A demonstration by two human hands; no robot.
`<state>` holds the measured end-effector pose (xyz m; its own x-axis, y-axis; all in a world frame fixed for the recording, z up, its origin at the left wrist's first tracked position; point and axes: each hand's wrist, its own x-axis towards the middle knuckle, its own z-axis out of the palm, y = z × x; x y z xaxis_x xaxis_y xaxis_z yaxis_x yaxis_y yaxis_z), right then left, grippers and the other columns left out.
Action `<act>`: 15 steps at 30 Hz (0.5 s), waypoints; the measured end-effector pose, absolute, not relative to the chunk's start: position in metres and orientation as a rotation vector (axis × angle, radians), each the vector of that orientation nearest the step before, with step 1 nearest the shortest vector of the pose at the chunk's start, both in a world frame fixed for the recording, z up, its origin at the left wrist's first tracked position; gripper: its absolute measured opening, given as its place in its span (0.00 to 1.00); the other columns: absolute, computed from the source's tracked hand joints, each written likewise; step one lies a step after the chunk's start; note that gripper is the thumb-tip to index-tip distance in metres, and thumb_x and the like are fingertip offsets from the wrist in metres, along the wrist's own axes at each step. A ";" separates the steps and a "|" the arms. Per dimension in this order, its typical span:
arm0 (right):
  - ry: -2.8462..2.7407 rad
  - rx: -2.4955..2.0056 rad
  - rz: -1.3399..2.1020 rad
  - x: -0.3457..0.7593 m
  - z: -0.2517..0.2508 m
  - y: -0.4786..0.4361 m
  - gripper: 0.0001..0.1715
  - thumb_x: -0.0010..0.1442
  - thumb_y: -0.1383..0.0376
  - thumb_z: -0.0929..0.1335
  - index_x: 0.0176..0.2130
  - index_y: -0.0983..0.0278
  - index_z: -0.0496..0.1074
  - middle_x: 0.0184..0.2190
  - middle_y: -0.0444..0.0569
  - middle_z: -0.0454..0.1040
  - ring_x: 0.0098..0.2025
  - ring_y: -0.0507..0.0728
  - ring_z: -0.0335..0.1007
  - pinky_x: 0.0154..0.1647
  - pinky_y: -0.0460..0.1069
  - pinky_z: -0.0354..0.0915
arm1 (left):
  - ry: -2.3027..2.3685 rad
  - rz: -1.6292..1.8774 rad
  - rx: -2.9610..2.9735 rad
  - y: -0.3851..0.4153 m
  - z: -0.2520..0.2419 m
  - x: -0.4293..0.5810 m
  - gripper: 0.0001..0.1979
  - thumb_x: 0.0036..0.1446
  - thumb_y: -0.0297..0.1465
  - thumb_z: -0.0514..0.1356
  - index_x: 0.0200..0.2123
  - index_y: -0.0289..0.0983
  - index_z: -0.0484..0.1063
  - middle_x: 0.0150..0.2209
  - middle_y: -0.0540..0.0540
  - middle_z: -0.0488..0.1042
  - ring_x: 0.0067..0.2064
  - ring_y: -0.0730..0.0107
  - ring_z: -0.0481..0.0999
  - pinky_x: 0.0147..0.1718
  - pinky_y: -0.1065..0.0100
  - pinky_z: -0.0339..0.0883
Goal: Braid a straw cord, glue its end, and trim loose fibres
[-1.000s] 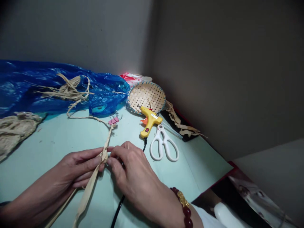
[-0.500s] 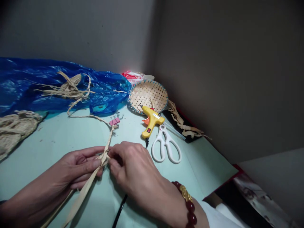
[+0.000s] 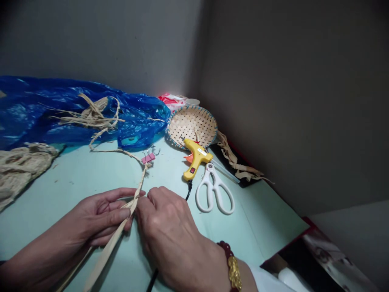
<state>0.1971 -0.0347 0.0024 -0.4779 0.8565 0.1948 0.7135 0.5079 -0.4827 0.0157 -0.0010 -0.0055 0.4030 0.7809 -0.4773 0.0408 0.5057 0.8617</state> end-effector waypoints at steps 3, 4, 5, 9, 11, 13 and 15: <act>-2.363 -1.308 0.617 0.199 0.010 -0.033 0.12 0.58 0.79 0.63 0.39 0.66 0.69 0.34 0.49 0.67 0.33 0.54 0.60 0.31 0.47 0.59 | 1.118 0.513 1.049 0.002 -0.005 0.012 0.28 0.53 0.38 0.65 0.54 0.34 0.64 0.23 0.52 0.73 0.18 0.83 0.50 0.17 0.74 0.38; -2.352 -1.313 0.662 0.199 0.011 -0.032 0.12 0.59 0.78 0.62 0.39 0.66 0.69 0.34 0.49 0.67 0.34 0.54 0.61 0.32 0.47 0.59 | 1.126 0.495 1.093 0.004 -0.005 0.011 0.25 0.53 0.38 0.65 0.52 0.34 0.66 0.23 0.51 0.73 0.19 0.82 0.51 0.18 0.74 0.39; -2.328 -1.315 0.701 0.199 0.012 -0.031 0.11 0.61 0.77 0.62 0.39 0.66 0.69 0.35 0.49 0.67 0.34 0.54 0.62 0.33 0.48 0.60 | 1.131 0.480 1.130 0.004 -0.004 0.010 0.22 0.54 0.37 0.64 0.49 0.34 0.68 0.24 0.51 0.73 0.20 0.81 0.52 0.18 0.74 0.40; -2.185 -1.297 0.845 0.200 0.009 -0.026 0.14 0.70 0.66 0.58 0.38 0.65 0.70 0.33 0.46 0.68 0.34 0.52 0.64 0.36 0.47 0.61 | 1.104 0.444 1.176 0.005 0.000 0.009 0.12 0.58 0.36 0.61 0.41 0.34 0.74 0.23 0.53 0.70 0.21 0.80 0.51 0.19 0.74 0.41; -2.114 -1.282 0.912 0.201 0.007 -0.024 0.12 0.69 0.65 0.59 0.38 0.64 0.70 0.33 0.44 0.70 0.35 0.51 0.65 0.37 0.46 0.60 | 1.080 0.434 1.152 0.005 0.000 0.010 0.11 0.59 0.37 0.60 0.37 0.35 0.75 0.22 0.55 0.66 0.21 0.80 0.49 0.19 0.73 0.40; -2.060 -1.280 0.965 0.202 0.006 -0.022 0.11 0.68 0.66 0.61 0.38 0.63 0.71 0.33 0.43 0.71 0.36 0.51 0.65 0.37 0.46 0.60 | 1.071 0.442 1.131 0.005 -0.001 0.011 0.12 0.58 0.38 0.60 0.34 0.35 0.76 0.20 0.56 0.62 0.20 0.79 0.48 0.19 0.73 0.38; -2.023 -1.290 1.008 0.202 0.006 -0.021 0.11 0.68 0.66 0.62 0.37 0.63 0.73 0.33 0.43 0.72 0.36 0.51 0.66 0.36 0.46 0.59 | 1.081 0.462 1.133 0.005 -0.002 0.011 0.12 0.57 0.39 0.61 0.33 0.36 0.77 0.19 0.56 0.61 0.20 0.79 0.48 0.18 0.72 0.38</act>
<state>0.2024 -0.0209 0.0062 -0.4019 0.9147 0.0425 0.5171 0.2650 -0.8139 0.0110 0.0052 -0.0018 0.4499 0.7699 -0.4527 0.2053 0.4041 0.8914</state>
